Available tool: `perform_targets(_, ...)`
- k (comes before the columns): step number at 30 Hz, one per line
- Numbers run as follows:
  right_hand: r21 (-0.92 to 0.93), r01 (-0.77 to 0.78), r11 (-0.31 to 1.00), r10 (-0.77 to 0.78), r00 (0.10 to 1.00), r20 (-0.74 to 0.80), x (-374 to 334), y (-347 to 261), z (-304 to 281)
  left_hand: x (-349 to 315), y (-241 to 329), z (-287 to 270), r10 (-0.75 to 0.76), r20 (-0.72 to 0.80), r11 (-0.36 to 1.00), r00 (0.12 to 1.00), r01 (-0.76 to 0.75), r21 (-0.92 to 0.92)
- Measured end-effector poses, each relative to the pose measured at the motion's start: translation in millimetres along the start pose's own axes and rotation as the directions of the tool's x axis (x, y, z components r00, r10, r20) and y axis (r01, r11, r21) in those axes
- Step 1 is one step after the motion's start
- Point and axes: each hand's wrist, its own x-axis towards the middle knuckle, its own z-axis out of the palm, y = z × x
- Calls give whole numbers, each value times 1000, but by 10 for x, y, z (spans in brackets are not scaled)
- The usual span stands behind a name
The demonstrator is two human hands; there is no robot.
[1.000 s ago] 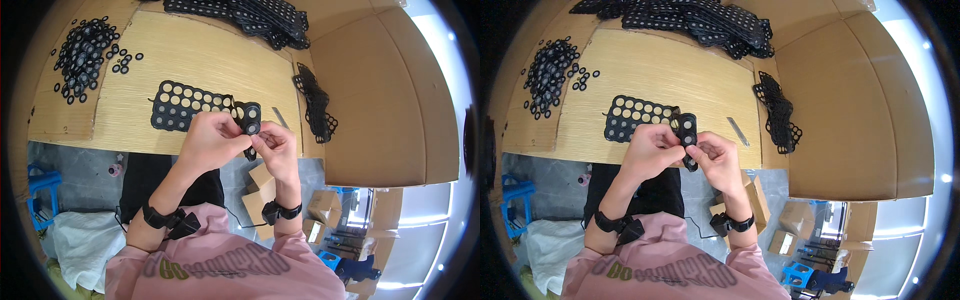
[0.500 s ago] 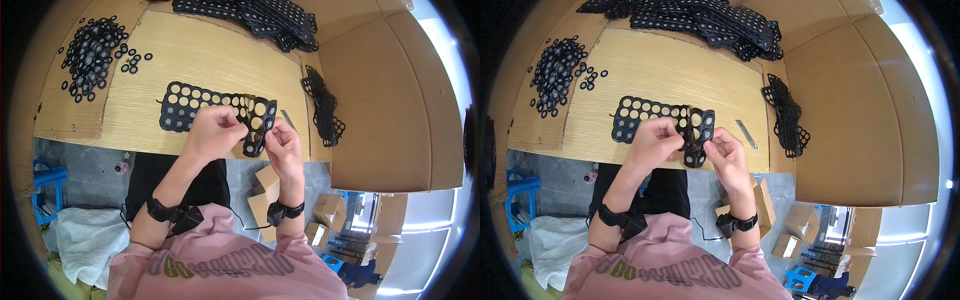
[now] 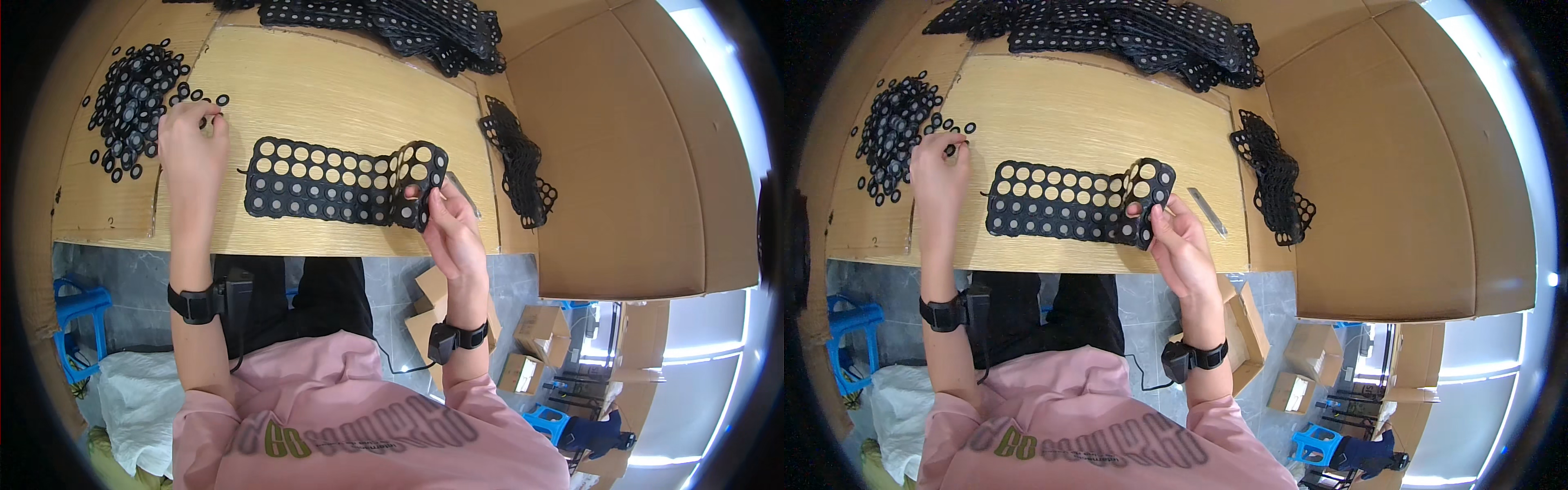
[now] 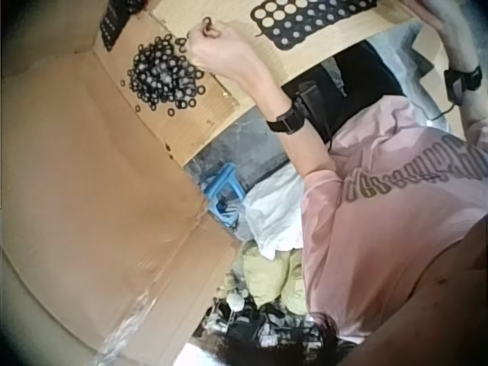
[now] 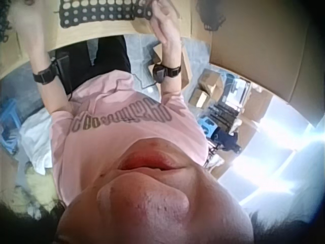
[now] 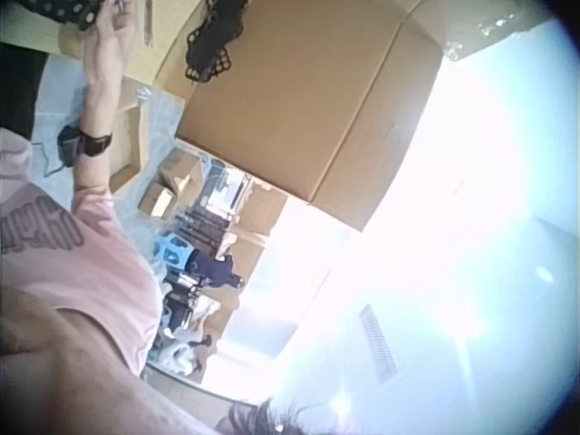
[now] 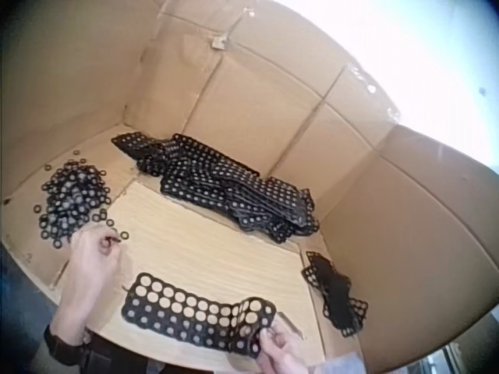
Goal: Assembling black plastic battery spacer grids with small round components using glue.
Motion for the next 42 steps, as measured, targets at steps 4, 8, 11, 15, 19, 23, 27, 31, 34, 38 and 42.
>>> perform_targets(4, 27, -20, 999, 21, 999, -30, -21, -18, 89, -133, 221, -39, 181, -156, 980, 971, -192, -57)
perform_targets(8, 0, -7, 1000, 7, 1000, -17, -53, -5, 171, -579, 754, -177, 157, 555, 590, 817, 374, -716)
perform_targets(11, -104, 55, 993, -54, 998, 16, -69, 15, 215, -684, 973, -172, 290, 643, 520, 708, 448, -728)
perform_targets(15, -196, 100, 975, -96, 995, 33, -84, 24, 247, -731, 1016, -144, 286, 691, 454, 664, 542, -708)
perform_targets(19, -169, 76, 983, -75, 997, 10, -111, 16, 274, -735, 999, -121, 281, 691, 430, 666, 556, -711)
perform_targets(23, -367, 88, 926, -110, 993, -41, -119, 6, 303, -773, 1036, -144, 269, 677, 524, 685, 486, -700)
perform_targets(27, -464, 19, 886, -108, 980, -167, -107, 34, 349, -809, 1050, -167, 264, 662, 519, 701, 476, -710)
perform_targets(31, -512, 37, 858, -124, 983, -137, -134, 13, 380, -801, 1024, -167, 238, 708, 471, 665, 558, -683)
perform_targets(34, -592, 31, 805, -113, 988, -101, -138, -14, 388, -796, 1031, -179, 229, 713, 487, 663, 556, -674)
perform_targets(38, -656, 14, 755, -83, 994, -75, -185, 2, 393, -786, 1037, -232, 240, 722, 558, 648, 517, -649)
perform_targets(42, -672, 9, 740, -82, 994, -77, -186, 78, 375, -748, 1028, -235, 236, 722, 618, 650, 473, -628)
